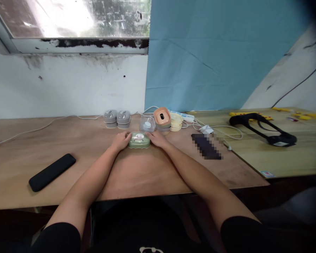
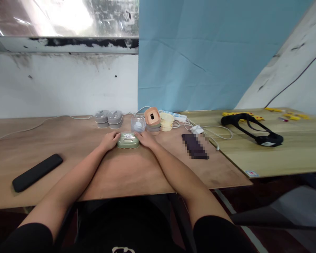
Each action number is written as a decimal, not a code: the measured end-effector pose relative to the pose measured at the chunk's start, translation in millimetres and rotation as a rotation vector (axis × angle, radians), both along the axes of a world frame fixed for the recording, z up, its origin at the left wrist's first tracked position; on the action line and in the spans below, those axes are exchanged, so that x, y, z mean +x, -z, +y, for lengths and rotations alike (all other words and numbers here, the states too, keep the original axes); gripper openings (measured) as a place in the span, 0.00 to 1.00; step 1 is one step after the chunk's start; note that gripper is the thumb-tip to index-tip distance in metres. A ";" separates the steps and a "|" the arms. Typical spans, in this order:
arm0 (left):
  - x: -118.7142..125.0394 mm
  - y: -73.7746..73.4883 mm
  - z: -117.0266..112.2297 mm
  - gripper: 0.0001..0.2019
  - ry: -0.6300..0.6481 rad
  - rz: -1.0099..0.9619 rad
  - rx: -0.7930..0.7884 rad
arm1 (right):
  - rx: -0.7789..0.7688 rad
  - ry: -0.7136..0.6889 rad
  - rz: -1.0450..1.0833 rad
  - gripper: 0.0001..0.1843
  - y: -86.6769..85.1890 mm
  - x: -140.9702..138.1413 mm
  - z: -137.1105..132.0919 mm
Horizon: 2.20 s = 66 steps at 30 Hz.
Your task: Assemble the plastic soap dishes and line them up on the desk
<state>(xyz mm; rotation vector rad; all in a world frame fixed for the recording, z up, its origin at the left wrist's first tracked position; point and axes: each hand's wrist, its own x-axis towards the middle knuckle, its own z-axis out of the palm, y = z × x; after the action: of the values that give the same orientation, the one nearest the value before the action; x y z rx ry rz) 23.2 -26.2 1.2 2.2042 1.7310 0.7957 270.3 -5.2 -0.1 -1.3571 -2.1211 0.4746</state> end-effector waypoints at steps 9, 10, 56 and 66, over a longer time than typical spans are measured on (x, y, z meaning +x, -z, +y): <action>0.5 1.0 1.6 0.24 -0.013 -0.037 -0.004 | 0.029 0.048 -0.070 0.33 -3.6 -1.1 -4.9; 0.2 1.2 1.9 0.24 -0.012 -0.039 0.005 | 0.036 0.044 -0.067 0.32 -3.7 -0.9 -5.2; 21.1 -16.2 -20.9 0.29 0.215 0.295 0.263 | 0.053 -0.280 -0.269 0.21 -4.2 -21.7 -19.8; -15.4 -20.6 -21.5 0.20 -0.249 0.368 0.270 | 0.338 -0.014 -0.092 0.21 -7.3 -3.0 -12.8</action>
<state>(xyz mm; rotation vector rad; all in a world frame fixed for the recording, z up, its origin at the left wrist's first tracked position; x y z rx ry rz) 7.8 -47.6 21.8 2.4669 2.2228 0.7493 267.3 -18.0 7.3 -1.1896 -2.1656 0.0530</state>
